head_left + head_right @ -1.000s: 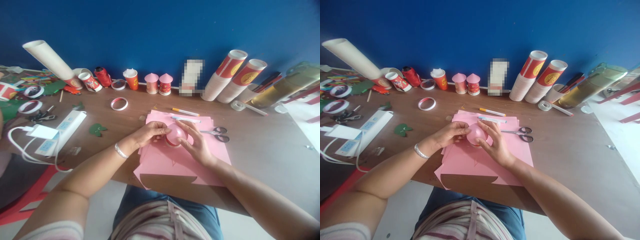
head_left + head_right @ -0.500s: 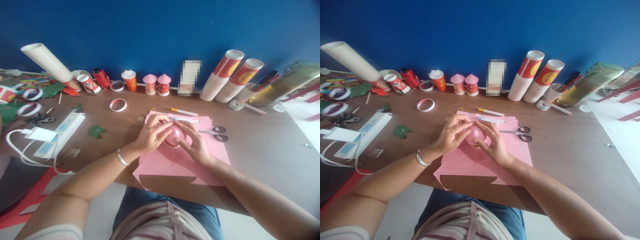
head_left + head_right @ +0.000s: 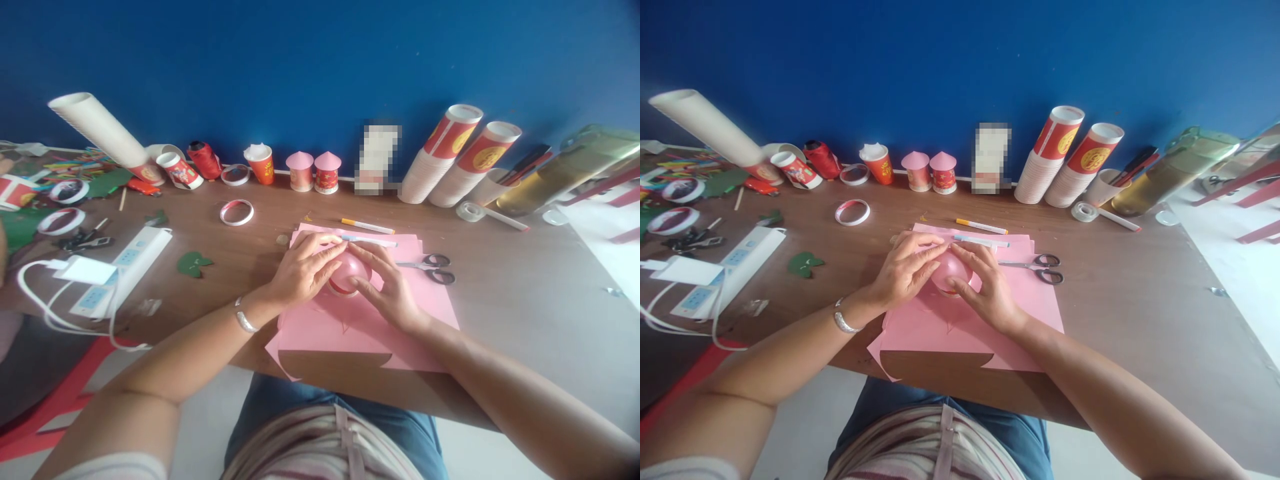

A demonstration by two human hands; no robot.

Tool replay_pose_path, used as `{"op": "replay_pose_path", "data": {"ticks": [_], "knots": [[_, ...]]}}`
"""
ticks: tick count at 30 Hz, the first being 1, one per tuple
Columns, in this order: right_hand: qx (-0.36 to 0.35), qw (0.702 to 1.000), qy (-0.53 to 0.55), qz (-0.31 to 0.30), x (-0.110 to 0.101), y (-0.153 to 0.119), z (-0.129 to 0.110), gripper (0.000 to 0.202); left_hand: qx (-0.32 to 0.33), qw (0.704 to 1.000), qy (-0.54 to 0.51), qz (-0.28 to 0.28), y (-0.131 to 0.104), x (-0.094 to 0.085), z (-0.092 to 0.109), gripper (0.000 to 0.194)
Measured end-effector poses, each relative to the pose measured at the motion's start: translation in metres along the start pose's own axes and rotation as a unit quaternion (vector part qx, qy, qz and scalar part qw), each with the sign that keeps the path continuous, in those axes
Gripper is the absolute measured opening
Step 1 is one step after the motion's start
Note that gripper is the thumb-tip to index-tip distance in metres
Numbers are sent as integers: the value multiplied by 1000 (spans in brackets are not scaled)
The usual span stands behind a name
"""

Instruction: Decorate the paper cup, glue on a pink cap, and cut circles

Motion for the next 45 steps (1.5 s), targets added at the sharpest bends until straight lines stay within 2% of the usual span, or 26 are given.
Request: {"op": "replay_pose_path", "data": {"ticks": [4,6,8,10,12,15,19,25,27,30,34,38,45], "knots": [[2,1000,-7,0,0,-1,0,52,-52,997,-62,-1,-3,5,-7,46],[1,1000,-5,-5,0,-2,0,54,-91,985,-145,-10,-3,9,-13,48],[-2,1000,-2,-5,0,-2,0,57,-149,952,-265,-29,-2,16,-18,53],[-4,1000,-1,-2,0,-2,1,58,-212,902,-371,-63,0,24,-19,56],[-5,1000,3,3,0,-2,3,56,-252,862,-430,-94,3,28,-16,56],[-9,1000,9,2,0,-1,3,51,-269,842,-455,-106,6,30,-12,50],[-1,1000,10,-6,-1,0,1,50,-271,829,-482,-84,3,36,-15,43],[-4,1000,8,-5,-2,0,-1,49,-270,782,-556,-72,-3,49,-23,40],[-7,1000,17,0,-3,-1,1,50,-268,778,-564,-63,-4,49,-24,41],[21,998,55,28,-6,-4,9,52,-269,795,-543,-29,-5,43,-30,43],[76,986,129,73,-6,-7,21,53,-307,811,-496,28,-5,33,-40,46],[124,974,177,73,1,-5,26,56,-344,816,-464,6,3,32,-39,48],[155,957,238,55,8,2,26,64,-343,802,-490,-5,15,44,-20,44]]}}
Point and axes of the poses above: each hand's wrist, its own y-axis towards the middle knuckle, its own x-axis out of the palm, z = x × y, the point moved 5 cm from there along y, towards the middle knuckle, and after that the axes turned 14 degrees about -z, right-handed, at the moved point
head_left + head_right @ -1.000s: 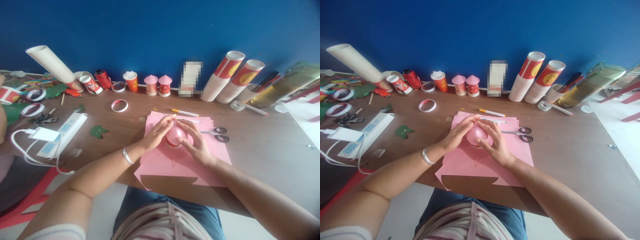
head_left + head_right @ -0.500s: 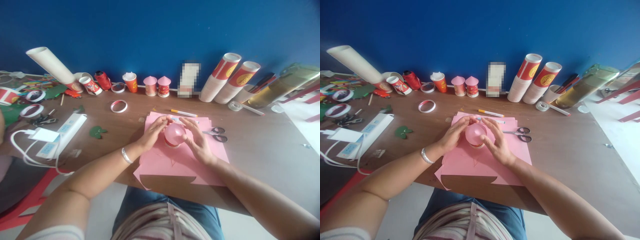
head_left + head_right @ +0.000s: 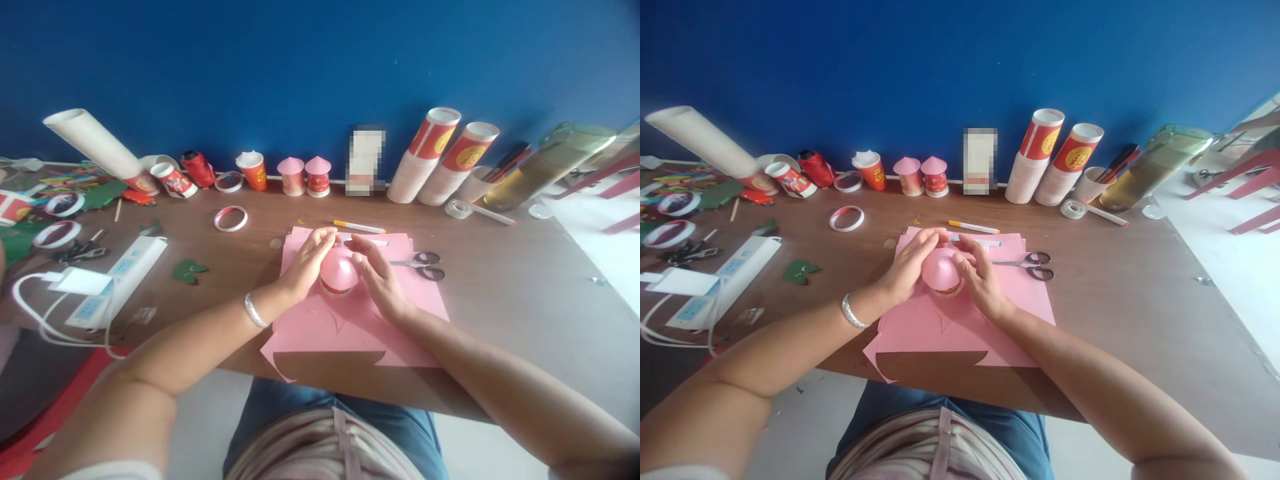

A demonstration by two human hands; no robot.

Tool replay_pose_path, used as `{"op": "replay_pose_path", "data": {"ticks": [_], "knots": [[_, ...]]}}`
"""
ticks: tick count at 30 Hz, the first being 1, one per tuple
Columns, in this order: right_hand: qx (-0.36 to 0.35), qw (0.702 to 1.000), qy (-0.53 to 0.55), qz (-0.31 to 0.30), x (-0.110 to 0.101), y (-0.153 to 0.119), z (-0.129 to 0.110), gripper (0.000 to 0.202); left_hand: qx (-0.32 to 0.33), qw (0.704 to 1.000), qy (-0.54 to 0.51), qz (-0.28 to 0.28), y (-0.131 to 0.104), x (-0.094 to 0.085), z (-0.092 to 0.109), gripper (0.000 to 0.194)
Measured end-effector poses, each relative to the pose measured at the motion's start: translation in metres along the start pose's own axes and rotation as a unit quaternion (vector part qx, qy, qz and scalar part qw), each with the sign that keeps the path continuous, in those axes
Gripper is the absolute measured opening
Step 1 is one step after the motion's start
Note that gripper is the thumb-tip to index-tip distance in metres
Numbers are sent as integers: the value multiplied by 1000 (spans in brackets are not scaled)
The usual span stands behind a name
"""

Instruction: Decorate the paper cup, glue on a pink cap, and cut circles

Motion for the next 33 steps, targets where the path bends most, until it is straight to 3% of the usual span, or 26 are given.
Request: {"op": "replay_pose_path", "data": {"ticks": [10,14,17,20,22,25,30,33], "knots": [[-44,998,-51,5,-5,0,-1,51,37,999,-16,-11,3,-1,-15,36],[-156,973,-165,26,-14,-8,-18,52,159,985,53,29,-4,-13,2,34],[-214,935,-282,18,-12,-14,-30,56,288,934,210,4,-21,-15,29,40],[-245,915,-321,-1,-7,-16,-35,55,360,853,378,-14,-38,-12,42,63],[-246,914,-323,-6,-5,-15,-35,53,373,827,419,-14,-43,-13,41,75],[-234,916,-326,-11,-2,-14,-33,51,370,823,431,-12,-42,-15,35,80],[-227,916,-330,-14,-1,-14,-34,51,382,812,440,-14,-38,-11,35,75],[-226,917,-328,-18,-2,-15,-35,51,361,827,431,-26,-37,-11,36,69]]}}
Point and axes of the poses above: each hand's wrist, its own y-axis towards the middle knuckle, its own x-axis out of the palm, z = x × y, the point moved 5 cm from there along y, towards the middle knuckle, and after that the axes turned 14 degrees about -z, right-handed, at the moved point
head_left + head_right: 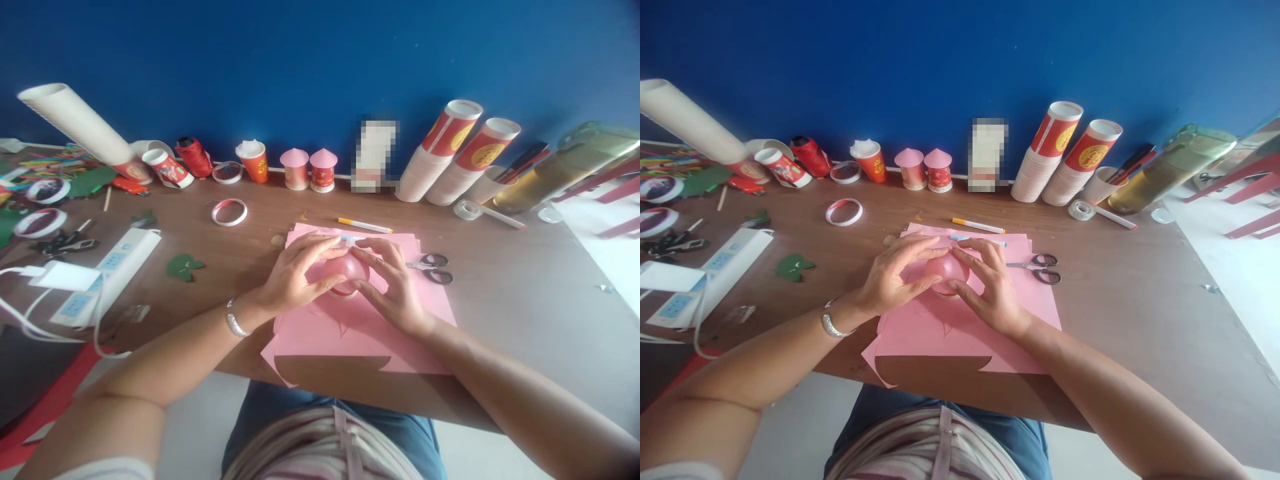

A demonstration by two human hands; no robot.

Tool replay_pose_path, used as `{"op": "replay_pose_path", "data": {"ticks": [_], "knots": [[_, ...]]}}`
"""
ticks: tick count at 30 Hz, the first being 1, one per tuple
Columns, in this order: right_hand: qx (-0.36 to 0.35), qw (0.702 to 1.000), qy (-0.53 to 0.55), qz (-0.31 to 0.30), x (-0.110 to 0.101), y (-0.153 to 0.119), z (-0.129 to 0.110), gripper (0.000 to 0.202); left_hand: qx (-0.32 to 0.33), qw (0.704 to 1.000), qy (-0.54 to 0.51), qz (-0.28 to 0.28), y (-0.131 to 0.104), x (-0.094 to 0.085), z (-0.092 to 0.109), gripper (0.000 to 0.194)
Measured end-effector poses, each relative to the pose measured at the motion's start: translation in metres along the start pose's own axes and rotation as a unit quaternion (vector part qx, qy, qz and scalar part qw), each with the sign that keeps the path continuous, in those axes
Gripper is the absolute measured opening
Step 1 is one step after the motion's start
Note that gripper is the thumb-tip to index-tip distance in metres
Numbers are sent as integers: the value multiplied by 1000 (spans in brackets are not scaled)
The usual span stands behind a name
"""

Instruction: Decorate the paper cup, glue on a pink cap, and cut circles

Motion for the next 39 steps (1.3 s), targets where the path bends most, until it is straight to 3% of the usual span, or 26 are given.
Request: {"op": "replay_pose_path", "data": {"ticks": [7,12,18,21,27,30,33,36,39], "knots": [[19,1000,14,5,-3,-2,4,52,-38,994,-98,-28,-3,2,-3,79],[6,999,34,14,-5,-2,-1,66,-43,996,-68,-24,-1,6,-2,81],[-41,998,-25,32,-4,-2,-10,71,-10,999,-37,-29,0,5,0,75],[-31,998,-43,34,-2,-2,-10,72,-8,999,-28,-29,1,4,0,76],[-25,998,-44,25,-3,-2,-10,72,-21,998,-48,-29,1,4,-1,71],[-22,999,-27,17,-4,-2,-10,74,-54,993,-105,-32,1,3,-3,71],[-13,1000,-19,13,-4,-1,-10,72,-145,961,-234,-10,-2,6,-16,55],[-11,1000,-19,7,-5,-1,-11,70,-246,901,-358,21,-6,14,-29,42],[-10,1000,-8,0,-4,0,-9,73,-279,862,-421,40,-8,19,-33,42]]}}
Point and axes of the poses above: each hand's wrist, its own y-axis towards the middle knuckle, its own x-axis out of the palm, z = x × y, the point moved 5 cm from there along y, towards the middle knuckle, and after that the axes turned 14 degrees about -z, right-handed, at the moved point
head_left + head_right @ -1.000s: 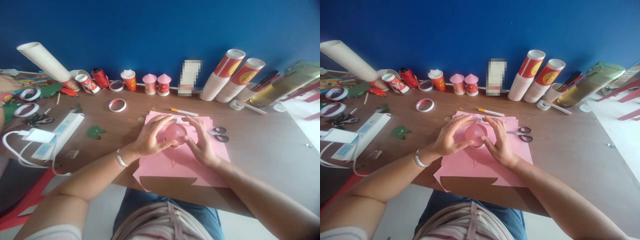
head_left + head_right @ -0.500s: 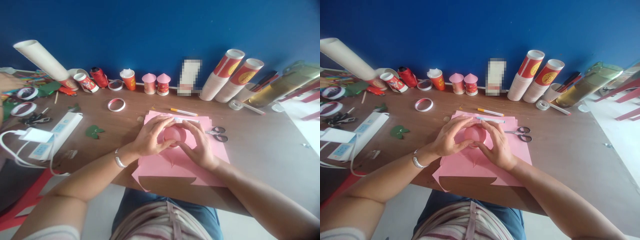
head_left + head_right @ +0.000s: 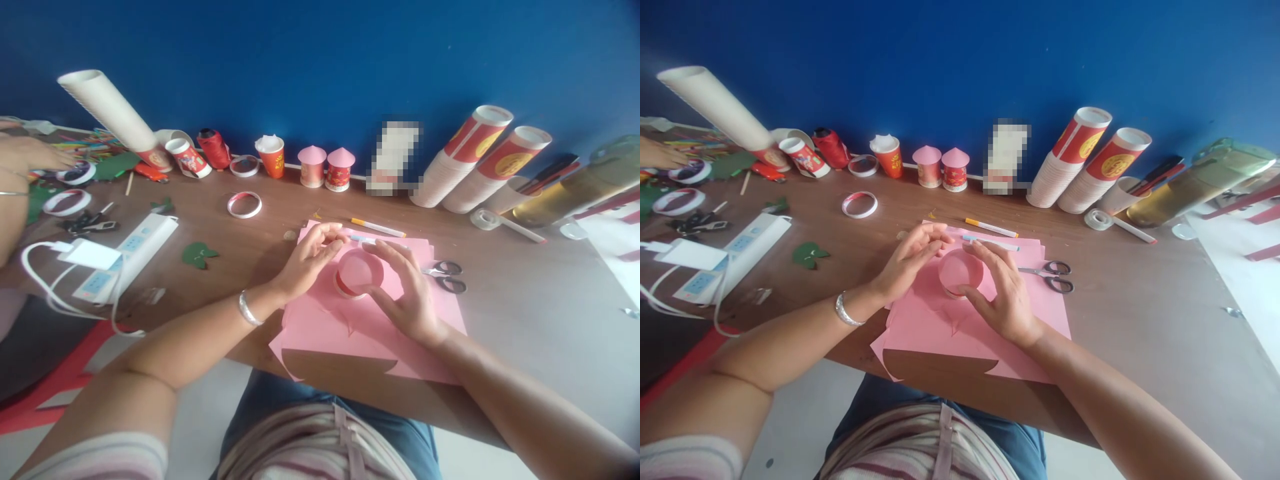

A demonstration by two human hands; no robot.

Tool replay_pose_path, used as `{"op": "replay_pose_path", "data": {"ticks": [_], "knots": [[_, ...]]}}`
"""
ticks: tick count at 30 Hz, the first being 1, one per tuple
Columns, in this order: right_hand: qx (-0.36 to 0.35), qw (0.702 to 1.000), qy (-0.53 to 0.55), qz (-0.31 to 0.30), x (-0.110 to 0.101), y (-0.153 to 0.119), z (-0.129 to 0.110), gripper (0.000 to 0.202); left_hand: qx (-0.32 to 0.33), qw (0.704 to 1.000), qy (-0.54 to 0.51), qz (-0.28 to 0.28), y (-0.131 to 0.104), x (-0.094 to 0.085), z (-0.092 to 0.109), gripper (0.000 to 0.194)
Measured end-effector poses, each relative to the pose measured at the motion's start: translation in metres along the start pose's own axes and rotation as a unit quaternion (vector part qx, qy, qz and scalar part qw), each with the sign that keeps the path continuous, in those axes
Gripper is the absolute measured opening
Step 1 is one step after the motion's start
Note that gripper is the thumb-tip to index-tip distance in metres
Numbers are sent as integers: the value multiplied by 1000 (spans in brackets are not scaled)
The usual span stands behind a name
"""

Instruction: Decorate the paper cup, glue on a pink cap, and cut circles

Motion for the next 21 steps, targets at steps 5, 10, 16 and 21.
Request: {"op": "replay_pose_path", "data": {"ticks": [5,10,16,21], "knots": [[0,1000,6,-12,3,1,4,73,-40,998,-52,0,-3,3,0,45],[1,1000,0,-8,4,2,5,73,-102,991,-86,-5,-3,7,-6,46],[14,1000,-11,-14,3,3,3,70,-105,984,-145,-15,4,11,-13,44],[15,1000,-9,-15,2,3,2,68,-113,980,-161,-31,8,13,-13,40]]}}
Point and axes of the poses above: each hand's wrist, its own y-axis towards the middle knuckle, its own x-axis out of the palm, z = x × y, the point moved 5 cm from there along y, towards the middle knuckle, and after that the axes turned 14 degrees about -z, right-handed, at the moved point
